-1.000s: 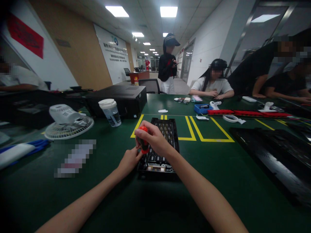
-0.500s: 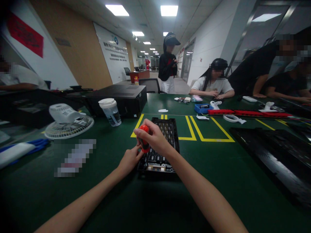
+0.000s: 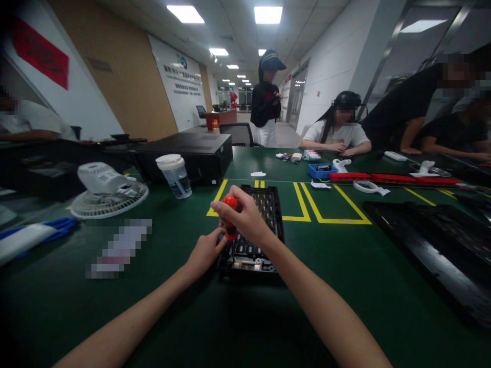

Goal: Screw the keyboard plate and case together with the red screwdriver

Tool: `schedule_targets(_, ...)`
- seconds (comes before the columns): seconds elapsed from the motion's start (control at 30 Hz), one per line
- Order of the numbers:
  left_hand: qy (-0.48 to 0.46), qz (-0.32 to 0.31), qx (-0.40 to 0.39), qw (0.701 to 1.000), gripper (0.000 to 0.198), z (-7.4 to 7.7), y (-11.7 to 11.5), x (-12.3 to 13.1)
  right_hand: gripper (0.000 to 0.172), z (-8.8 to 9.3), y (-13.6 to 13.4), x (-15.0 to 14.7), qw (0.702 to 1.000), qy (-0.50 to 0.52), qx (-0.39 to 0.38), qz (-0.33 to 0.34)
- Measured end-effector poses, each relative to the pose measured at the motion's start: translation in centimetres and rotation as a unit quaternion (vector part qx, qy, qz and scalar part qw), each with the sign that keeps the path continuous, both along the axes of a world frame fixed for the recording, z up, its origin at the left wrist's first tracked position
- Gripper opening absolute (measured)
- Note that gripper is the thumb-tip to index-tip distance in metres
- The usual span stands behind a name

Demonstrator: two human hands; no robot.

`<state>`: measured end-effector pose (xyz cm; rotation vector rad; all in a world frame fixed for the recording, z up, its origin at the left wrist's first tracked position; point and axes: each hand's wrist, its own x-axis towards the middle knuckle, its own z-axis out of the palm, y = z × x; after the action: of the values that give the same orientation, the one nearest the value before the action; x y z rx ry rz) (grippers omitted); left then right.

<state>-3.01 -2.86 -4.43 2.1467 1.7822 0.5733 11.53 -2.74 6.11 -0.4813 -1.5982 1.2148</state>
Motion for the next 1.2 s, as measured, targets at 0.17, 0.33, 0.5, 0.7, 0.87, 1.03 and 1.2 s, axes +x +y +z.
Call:
schedule_targets(0.17, -0.008, -0.006, 0.0, 1.0, 0.028, 0.18, -0.08, -0.03, 0.028, 0.16, -0.04, 0.02, 0.999, -0.013, 0.019, -0.032)
schedule_targets(0.33, -0.014, -0.003, -0.002, 1.0, 0.028, 0.19, -0.07, 0.03, 0.03, 0.18, -0.12, 0.04, 0.998, -0.018, 0.015, -0.051)
schedule_targets(0.5, -0.021, 0.0, -0.007, 1.0, 0.028, 0.07, 0.0, 0.11, 0.031, 0.01, -0.14, 0.07, 0.997, -0.018, 0.012, -0.078)
schedule_targets(0.7, -0.024, 0.0, -0.002, 1.0, 0.028, -0.15, 0.11, 0.04, 0.029, -0.07, -0.31, -0.14, 0.991, -0.026, 0.026, -0.129)
schedule_targets(0.87, -0.015, 0.01, -0.014, 1.0, 0.029, 0.07, 0.06, 0.09, 0.026, -0.1, -0.52, -0.19, 0.98, -0.048, 0.043, -0.187)
schedule_targets(1.03, -0.02, 0.007, -0.009, 1.0, 0.03, -0.01, 0.03, 0.01, 0.023, -0.04, -0.48, -0.15, 0.971, -0.071, 0.072, -0.216)
schedule_targets(1.2, -0.028, -0.005, 0.004, 1.0, 0.03, -0.41, 0.14, -0.2, 0.023, -0.11, -0.43, -0.2, 0.976, -0.075, 0.083, -0.188)
